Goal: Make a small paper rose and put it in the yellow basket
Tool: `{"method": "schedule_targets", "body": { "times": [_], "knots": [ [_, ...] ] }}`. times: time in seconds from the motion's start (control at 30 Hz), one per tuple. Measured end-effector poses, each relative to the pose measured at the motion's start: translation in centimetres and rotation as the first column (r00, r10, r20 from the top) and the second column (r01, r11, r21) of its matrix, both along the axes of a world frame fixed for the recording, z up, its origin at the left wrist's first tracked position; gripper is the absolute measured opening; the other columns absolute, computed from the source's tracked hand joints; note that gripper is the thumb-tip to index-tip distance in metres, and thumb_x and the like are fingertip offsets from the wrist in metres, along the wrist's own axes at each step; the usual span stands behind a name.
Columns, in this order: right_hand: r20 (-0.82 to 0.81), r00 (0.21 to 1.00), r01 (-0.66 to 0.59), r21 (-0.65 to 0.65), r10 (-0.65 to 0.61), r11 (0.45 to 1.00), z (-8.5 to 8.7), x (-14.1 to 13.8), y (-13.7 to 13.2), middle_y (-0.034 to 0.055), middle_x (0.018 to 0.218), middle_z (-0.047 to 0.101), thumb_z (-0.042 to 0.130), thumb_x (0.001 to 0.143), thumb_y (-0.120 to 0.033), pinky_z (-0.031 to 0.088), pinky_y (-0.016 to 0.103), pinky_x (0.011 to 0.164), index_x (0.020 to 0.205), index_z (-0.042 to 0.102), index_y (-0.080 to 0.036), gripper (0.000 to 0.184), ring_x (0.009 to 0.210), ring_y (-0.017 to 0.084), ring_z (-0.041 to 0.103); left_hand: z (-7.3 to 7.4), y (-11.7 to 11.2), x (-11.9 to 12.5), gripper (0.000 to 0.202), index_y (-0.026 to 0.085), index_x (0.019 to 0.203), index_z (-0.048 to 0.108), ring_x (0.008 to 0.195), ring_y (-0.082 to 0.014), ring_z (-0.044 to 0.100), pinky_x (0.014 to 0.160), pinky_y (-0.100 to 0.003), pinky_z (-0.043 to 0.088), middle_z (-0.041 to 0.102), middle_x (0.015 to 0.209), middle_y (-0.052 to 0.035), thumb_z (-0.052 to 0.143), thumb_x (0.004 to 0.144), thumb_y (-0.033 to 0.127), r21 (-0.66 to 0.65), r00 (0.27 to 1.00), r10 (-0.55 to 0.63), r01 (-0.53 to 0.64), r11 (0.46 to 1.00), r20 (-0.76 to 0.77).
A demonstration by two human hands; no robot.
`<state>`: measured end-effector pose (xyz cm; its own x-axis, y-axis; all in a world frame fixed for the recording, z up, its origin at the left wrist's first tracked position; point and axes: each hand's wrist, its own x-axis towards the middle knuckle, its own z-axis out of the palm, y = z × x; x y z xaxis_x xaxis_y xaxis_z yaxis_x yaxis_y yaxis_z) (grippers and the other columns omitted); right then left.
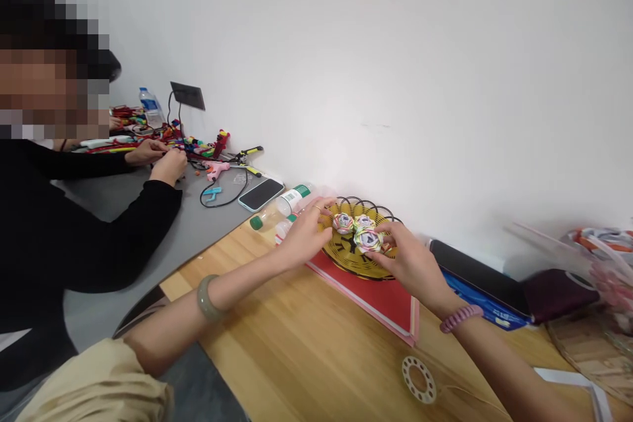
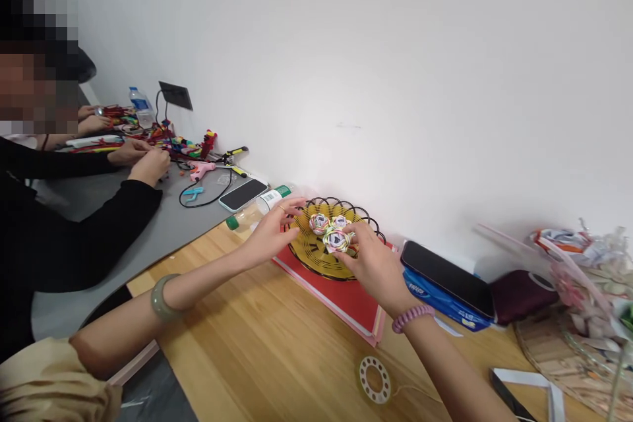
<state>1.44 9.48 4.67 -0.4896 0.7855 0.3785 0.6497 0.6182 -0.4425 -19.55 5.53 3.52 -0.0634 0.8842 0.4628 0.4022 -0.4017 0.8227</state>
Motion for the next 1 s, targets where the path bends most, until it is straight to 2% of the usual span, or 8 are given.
{"method": "schedule_targets", "body": {
  "times": [0.13,0.27,0.37,0.5,0.7,0.8,0.9,1.0],
  "knots": [
    [0.064,0.997,-0.041,-0.071,0.046,0.997,0.3,0.4,1.0,0.0028,0.087,0.069,0.062,0.071,-0.041,0.048,0.036,0.069,0.082,0.062,-0.025,0.019,0.081,0.025,0.063,0.0,1.2,-1.6,0.047,0.019,0.116,0.048,0.103,-0.0169,0.052,0.091,-0.035,0.044,0.051,0.119,-0.0083,0.047,0.07,0.008,-0.003,0.999,0.05,-0.05,0.999,-0.004],
    [0.032,0.998,0.061,-0.078,-0.059,0.995,1.8,2.5,1.5,0.0052,0.09,0.07,0.042,0.085,-0.043,0.048,0.033,0.071,0.089,0.061,-0.022,0.028,0.081,0.023,0.064,0.4,2.5,-2.4,0.041,0.016,0.116,0.046,0.101,-0.0148,0.054,0.086,-0.03,0.047,0.053,0.117,-0.0099,0.044,0.075,0.011,-0.01,0.998,0.052,-0.052,0.999,-0.032],
    [0.052,0.991,0.126,-0.089,-0.122,0.988,2.3,4.2,2.2,0.0039,0.082,0.071,0.042,0.086,-0.04,0.049,0.031,0.064,0.088,0.06,-0.021,0.026,0.072,0.021,0.065,0.9,3.6,-2.4,0.036,0.016,0.112,0.047,0.095,-0.0128,0.057,0.083,-0.028,0.048,0.056,0.114,-0.0084,0.04,0.077,0.01,-0.015,0.995,0.026,-0.027,1.0,-0.094],
    [0.128,0.984,0.135,-0.052,-0.127,0.99,1.7,5.0,2.8,0.0043,0.085,0.07,0.043,0.085,-0.038,0.049,0.03,0.062,0.092,0.059,-0.022,0.023,0.071,0.02,0.064,1.7,4.7,-2.1,0.029,0.018,0.1,0.055,0.09,-0.0132,0.059,0.079,-0.026,0.047,0.064,0.1,-0.0044,0.038,0.078,0.01,-0.038,0.966,-0.001,-0.009,0.999,-0.258],
    [0.324,0.943,0.037,0.105,-0.069,0.994,1.1,3.6,2.9,0.0091,0.094,0.066,0.052,0.078,-0.041,0.041,0.043,0.076,0.095,0.061,-0.021,0.027,0.089,0.029,0.057,1.8,5.9,-0.8,0.013,0.018,0.083,0.06,0.085,-0.0212,0.06,0.076,-0.031,0.044,0.065,0.084,-0.0052,0.051,0.077,0.025,-0.121,0.821,-0.049,-0.025,0.992,-0.569],
    [0.404,0.915,-0.035,0.128,-0.02,0.991,0.9,2.8,3.6,0.0082,0.101,0.065,0.061,0.07,-0.038,0.039,0.043,0.078,0.101,0.06,-0.022,0.035,0.097,0.03,0.052,1.2,6.7,0.0,0.024,0.017,0.084,0.058,0.084,-0.0245,0.06,0.073,-0.032,0.044,0.064,0.085,-0.0071,0.063,0.069,0.035,-0.169,0.729,-0.105,-0.014,0.986,-0.677],
    [0.455,0.89,-0.068,0.13,0.002,0.989,0.3,2.5,4.7,0.0079,0.103,0.064,0.065,0.063,-0.036,0.038,0.042,0.076,0.098,0.06,-0.022,0.038,0.097,0.031,0.05,0.6,7.3,0.7,0.032,0.015,0.094,0.055,0.09,-0.0256,0.058,0.076,-0.033,0.043,0.06,0.099,-0.011,0.066,0.067,0.028,-0.192,0.658,-0.141,-0.007,0.981,-0.74],
    [0.478,0.878,-0.087,0.133,0.013,0.987,-0.2,2.4,5.5,0.007,0.099,0.063,0.062,0.064,-0.031,0.036,0.041,0.073,0.091,0.059,-0.022,0.029,0.093,0.03,0.05,0.5,7.7,0.8,0.03,0.016,0.099,0.051,0.098,-0.0233,0.055,0.082,-0.033,0.042,0.054,0.11,-0.0114,0.06,0.071,0.02,-0.199,0.622,-0.17,0.024,0.98,-0.764]
  ]
}}
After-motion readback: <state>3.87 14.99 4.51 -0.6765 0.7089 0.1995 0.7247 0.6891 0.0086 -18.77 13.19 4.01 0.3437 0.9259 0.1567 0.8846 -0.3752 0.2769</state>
